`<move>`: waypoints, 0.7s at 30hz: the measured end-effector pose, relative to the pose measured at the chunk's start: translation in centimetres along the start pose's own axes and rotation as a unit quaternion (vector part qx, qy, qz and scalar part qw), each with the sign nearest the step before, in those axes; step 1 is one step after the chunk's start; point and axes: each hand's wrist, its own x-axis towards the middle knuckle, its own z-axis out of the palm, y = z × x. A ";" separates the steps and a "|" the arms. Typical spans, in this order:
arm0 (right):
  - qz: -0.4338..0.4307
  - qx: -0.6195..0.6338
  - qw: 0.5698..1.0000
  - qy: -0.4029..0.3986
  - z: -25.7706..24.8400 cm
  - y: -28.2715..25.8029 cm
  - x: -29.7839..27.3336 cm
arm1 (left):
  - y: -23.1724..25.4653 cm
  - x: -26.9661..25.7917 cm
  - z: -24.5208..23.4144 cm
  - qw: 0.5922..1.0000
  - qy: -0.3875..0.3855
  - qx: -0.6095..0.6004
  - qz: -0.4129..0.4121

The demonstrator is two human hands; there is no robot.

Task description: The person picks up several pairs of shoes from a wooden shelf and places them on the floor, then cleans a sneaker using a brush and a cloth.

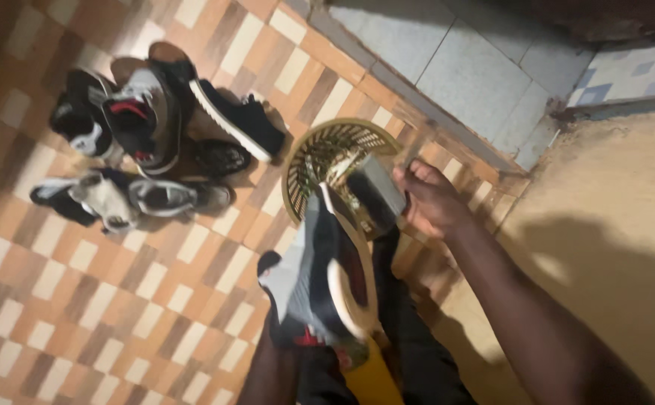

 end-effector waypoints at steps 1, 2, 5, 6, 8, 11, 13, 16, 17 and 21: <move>0.005 -0.005 1.000 0.000 0.2 0.4 -1.1 | -0.6 -0.1 0.0 1.000 0.000 -0.008 0.001; 0.064 -0.017 0.995 -0.074 0.6 1.0 -2.4 | -1.0 -0.2 0.0 1.000 0.002 -0.013 0.003; 0.094 -0.083 0.981 -0.147 0.9 2.4 -2.6 | -1.4 0.4 0.3 1.000 -0.005 -0.015 0.000; 0.076 -0.132 0.978 -0.142 0.6 3.0 -2.4 | -1.8 0.2 0.4 1.000 -0.004 -0.017 -0.003; 0.108 -0.151 0.982 0.022 0.1 3.9 -1.0 | -2.0 -0.8 0.4 1.000 0.003 -0.021 -0.003; 0.077 -0.100 0.957 0.259 -0.3 3.4 1.0 | -1.9 -0.2 0.4 1.000 -0.005 -0.020 -0.007; 0.030 -0.036 0.945 0.324 0.1 3.1 0.4 | -1.8 0.1 0.1 1.000 -0.005 -0.023 -0.004; 0.020 -0.017 0.999 0.021 0.7 1.3 -1.8 | -1.4 0.6 -0.2 1.000 -0.007 -0.019 -0.002; 0.054 -0.085 0.993 -0.063 0.9 0.9 -2.3 | -1.5 0.5 -0.2 1.000 -0.008 -0.019 -0.004; 0.081 -0.212 0.972 0.063 0.6 0.5 0.0 | -1.7 -2.0 -0.4 1.000 0.000 -0.015 -0.016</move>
